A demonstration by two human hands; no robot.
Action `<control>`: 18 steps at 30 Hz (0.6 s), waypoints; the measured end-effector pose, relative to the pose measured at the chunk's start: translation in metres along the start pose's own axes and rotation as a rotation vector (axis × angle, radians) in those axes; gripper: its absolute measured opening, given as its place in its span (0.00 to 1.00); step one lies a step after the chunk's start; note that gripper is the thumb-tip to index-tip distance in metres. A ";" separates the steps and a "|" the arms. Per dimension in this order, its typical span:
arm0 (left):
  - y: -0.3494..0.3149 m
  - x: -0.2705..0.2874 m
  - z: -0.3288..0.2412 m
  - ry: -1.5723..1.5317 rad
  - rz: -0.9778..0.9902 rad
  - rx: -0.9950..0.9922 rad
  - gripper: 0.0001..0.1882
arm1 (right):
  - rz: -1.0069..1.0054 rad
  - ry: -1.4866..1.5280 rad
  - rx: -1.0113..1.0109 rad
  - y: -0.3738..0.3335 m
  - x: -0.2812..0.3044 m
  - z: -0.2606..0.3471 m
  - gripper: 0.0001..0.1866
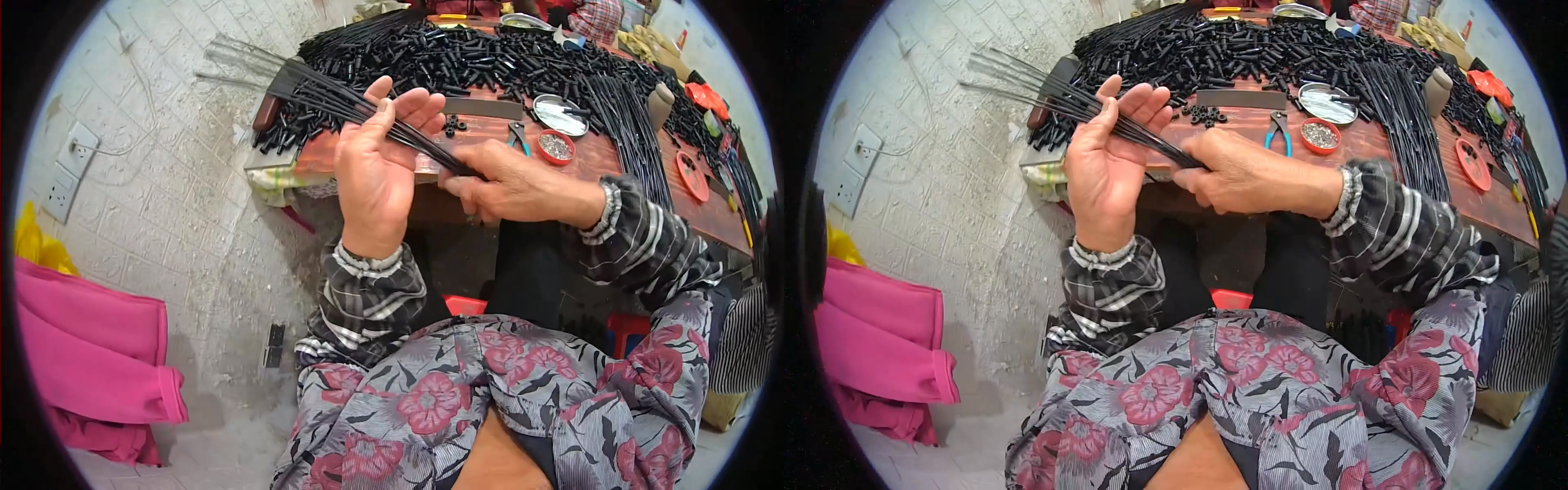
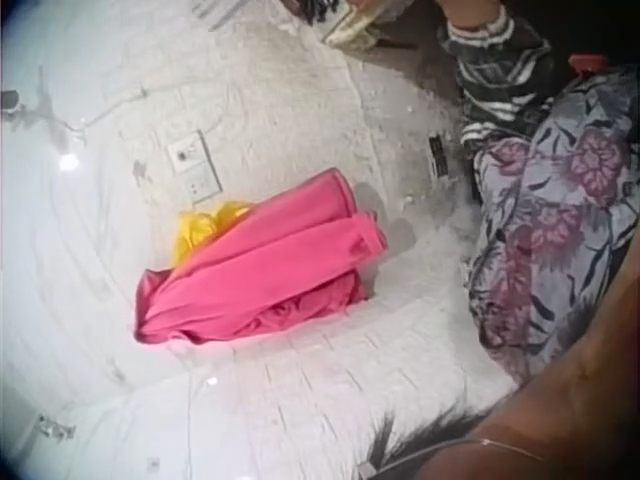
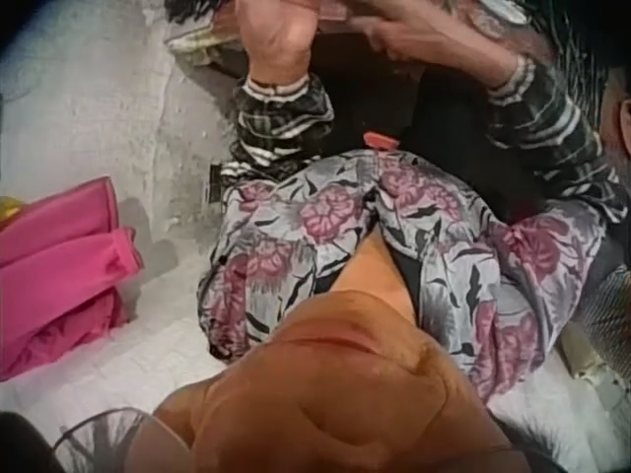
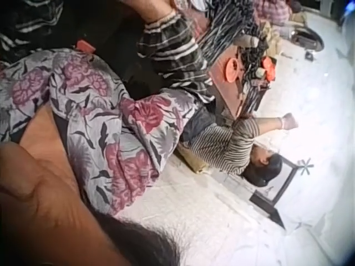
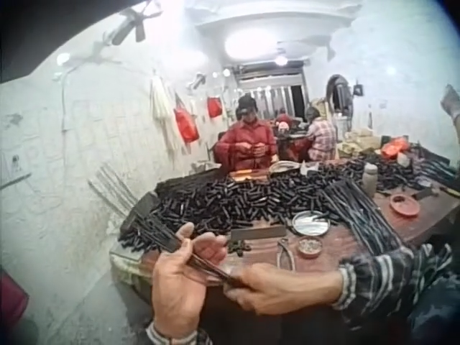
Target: Assembling plastic components onto bundles of thin rods or wires at a manufacturing workstation.
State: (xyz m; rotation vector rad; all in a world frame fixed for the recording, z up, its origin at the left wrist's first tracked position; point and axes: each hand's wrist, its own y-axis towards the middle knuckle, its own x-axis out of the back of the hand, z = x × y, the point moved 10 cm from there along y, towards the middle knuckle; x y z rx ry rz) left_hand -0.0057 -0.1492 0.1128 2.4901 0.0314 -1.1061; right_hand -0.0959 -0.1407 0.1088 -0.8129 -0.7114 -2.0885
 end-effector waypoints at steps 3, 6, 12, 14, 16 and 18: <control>-0.001 0.000 -0.006 0.044 0.056 0.044 0.14 | 0.088 0.431 -0.177 -0.002 -0.019 -0.018 0.10; -0.006 0.007 -0.006 0.042 0.043 0.130 0.15 | -0.031 0.673 -0.059 0.003 -0.025 -0.014 0.12; -0.013 0.014 -0.007 0.040 0.063 0.188 0.16 | -0.278 0.395 0.191 0.005 -0.020 -0.001 0.12; -0.017 0.016 -0.006 0.059 0.078 0.205 0.17 | -0.264 0.592 0.080 0.008 -0.025 -0.008 0.11; -0.020 0.021 -0.007 0.087 0.064 0.205 0.17 | -0.316 0.528 0.112 0.008 -0.028 -0.012 0.11; -0.022 0.024 -0.009 0.101 0.071 0.212 0.17 | -0.370 0.471 0.138 0.008 -0.028 -0.009 0.10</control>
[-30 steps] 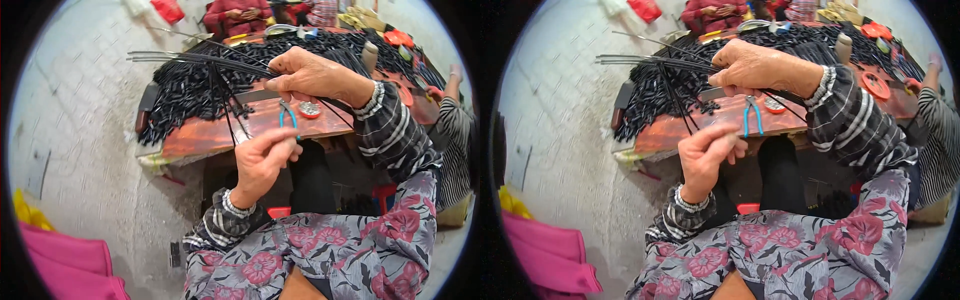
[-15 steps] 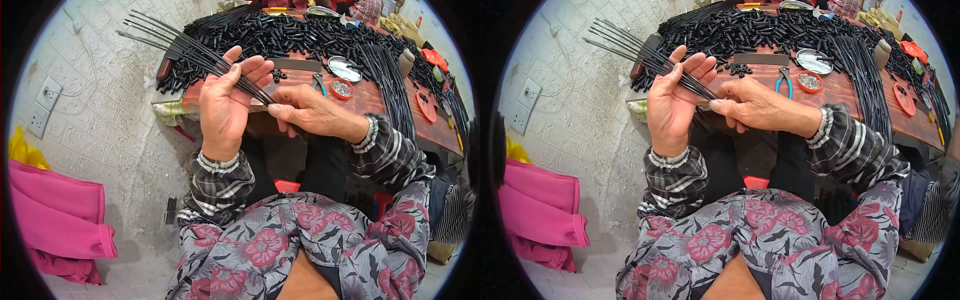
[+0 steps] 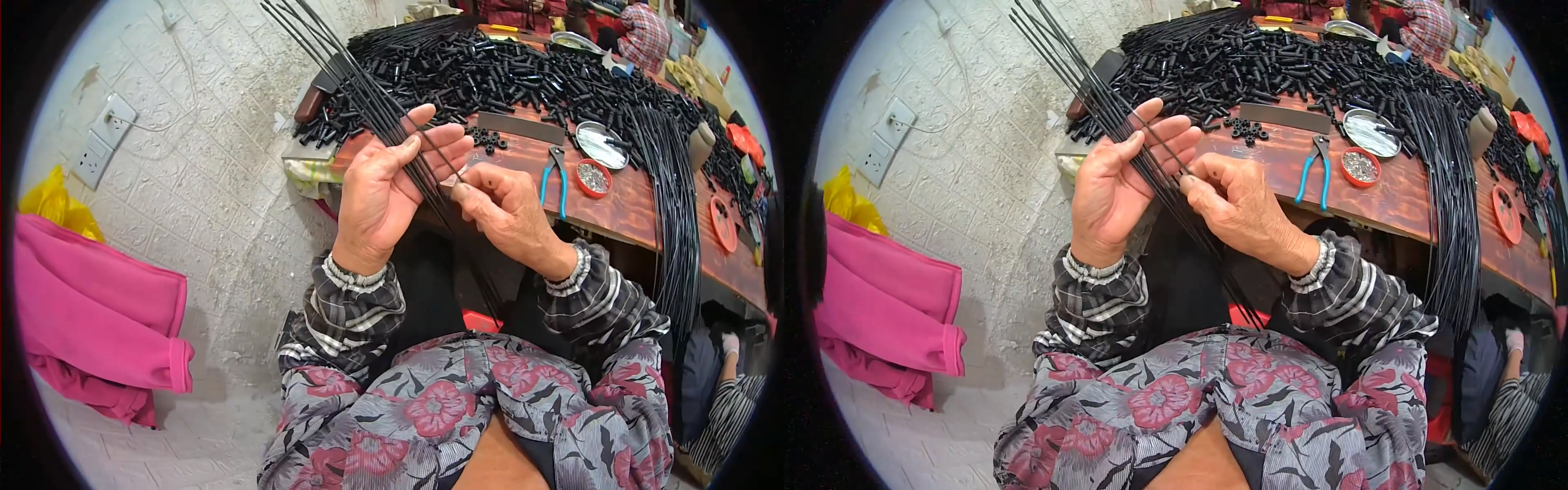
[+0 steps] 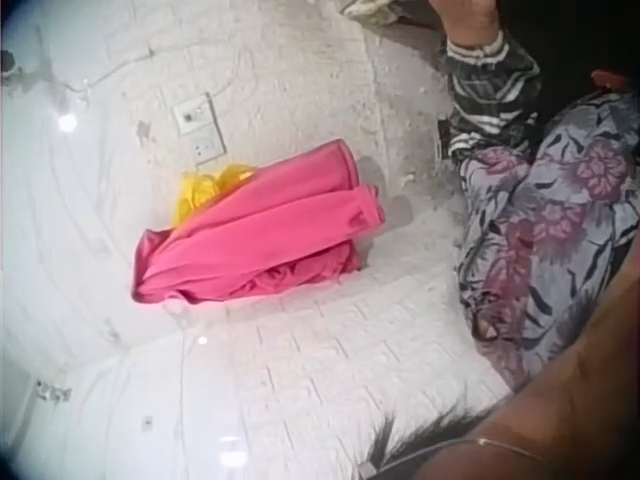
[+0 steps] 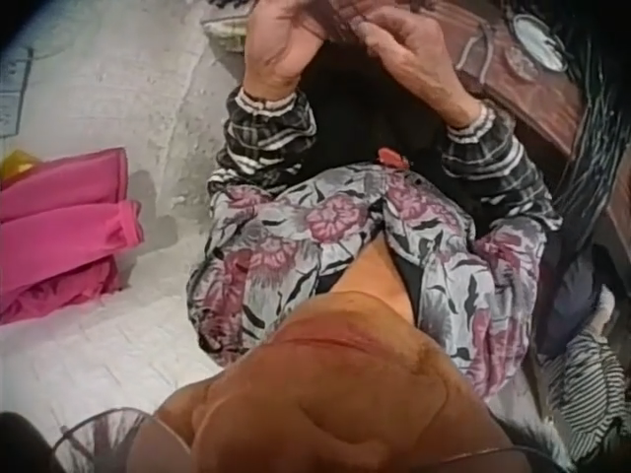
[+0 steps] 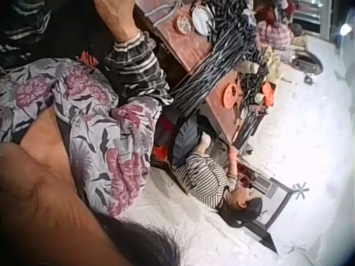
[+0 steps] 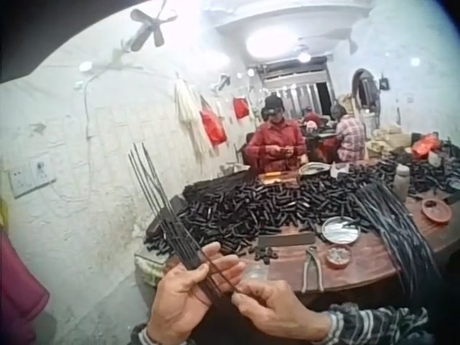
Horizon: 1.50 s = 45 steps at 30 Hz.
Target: Assembling plastic components onto bundles of thin rods or wires at a manufacturing workstation.
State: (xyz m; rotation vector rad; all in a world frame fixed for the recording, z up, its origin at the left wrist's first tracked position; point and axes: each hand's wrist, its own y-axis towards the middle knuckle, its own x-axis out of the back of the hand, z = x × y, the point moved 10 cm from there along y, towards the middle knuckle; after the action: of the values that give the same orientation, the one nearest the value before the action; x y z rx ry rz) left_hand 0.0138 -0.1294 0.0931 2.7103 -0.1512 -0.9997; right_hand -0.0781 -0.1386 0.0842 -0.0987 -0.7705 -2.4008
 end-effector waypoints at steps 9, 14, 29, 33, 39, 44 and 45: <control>-0.011 -0.004 -0.006 -0.039 -0.004 0.010 0.19 | 0.001 -0.050 0.066 -0.002 -0.014 0.025 0.11; -0.016 -0.012 -0.011 -0.109 0.014 0.029 0.18 | -0.146 -0.093 0.119 0.007 0.008 0.028 0.12; -0.038 -0.076 -0.018 0.020 -0.031 -0.021 0.19 | 0.031 0.028 -0.009 -0.022 0.013 0.073 0.10; -0.034 -0.099 -0.015 0.011 -0.023 -0.018 0.19 | -0.003 0.028 -0.002 -0.025 0.035 0.086 0.08; -0.040 -0.125 -0.028 -0.012 -0.026 -0.002 0.19 | -0.016 0.146 -0.091 -0.028 0.045 0.108 0.09; -0.046 -0.072 -0.028 0.007 -0.076 0.015 0.18 | -0.079 0.023 -0.077 -0.013 0.031 0.081 0.09; -0.043 -0.057 -0.027 0.012 -0.060 0.019 0.18 | -0.091 0.006 -0.043 -0.007 0.025 0.070 0.09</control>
State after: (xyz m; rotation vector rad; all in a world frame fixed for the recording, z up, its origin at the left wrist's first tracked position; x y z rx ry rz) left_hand -0.0121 -0.0718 0.1370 2.7528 -0.0776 -1.0035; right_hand -0.1103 -0.1091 0.1447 -0.0750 -0.7353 -2.5036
